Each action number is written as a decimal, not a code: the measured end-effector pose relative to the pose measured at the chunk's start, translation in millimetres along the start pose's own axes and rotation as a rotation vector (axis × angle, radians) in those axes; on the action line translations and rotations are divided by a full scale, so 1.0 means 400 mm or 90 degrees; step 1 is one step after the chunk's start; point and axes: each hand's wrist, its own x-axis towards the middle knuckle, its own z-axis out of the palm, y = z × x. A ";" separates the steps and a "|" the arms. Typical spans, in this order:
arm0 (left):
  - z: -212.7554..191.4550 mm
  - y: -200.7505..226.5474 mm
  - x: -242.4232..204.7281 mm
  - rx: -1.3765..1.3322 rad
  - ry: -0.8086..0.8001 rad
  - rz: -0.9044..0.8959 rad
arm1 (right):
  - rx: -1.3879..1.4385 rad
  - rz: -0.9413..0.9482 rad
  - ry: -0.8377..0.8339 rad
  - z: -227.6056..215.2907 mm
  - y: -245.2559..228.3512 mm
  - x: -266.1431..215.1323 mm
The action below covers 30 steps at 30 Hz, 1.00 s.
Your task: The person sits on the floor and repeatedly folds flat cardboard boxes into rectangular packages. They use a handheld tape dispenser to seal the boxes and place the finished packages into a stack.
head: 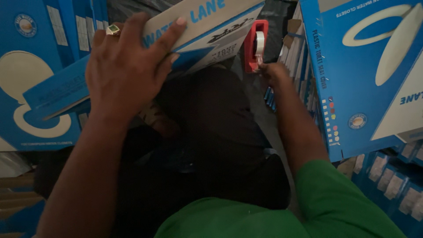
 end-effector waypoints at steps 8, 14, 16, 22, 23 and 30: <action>0.004 -0.002 -0.004 0.004 0.000 0.000 | 0.320 0.047 -0.139 0.034 0.082 0.116; 0.005 -0.007 -0.003 0.008 0.008 0.004 | 0.467 -0.053 -0.243 0.054 0.254 0.242; 0.006 -0.011 -0.003 0.000 0.014 0.010 | 0.521 -0.101 -0.283 0.069 0.299 0.270; 0.003 -0.010 -0.009 0.004 -0.008 0.002 | 0.530 -0.159 -0.275 0.087 0.351 0.278; 0.004 -0.010 -0.009 0.010 -0.007 0.003 | 0.534 -0.144 -0.266 0.084 0.348 0.276; 0.018 -0.020 -0.017 0.033 -0.002 0.005 | 0.523 -0.185 -0.334 0.080 0.343 0.267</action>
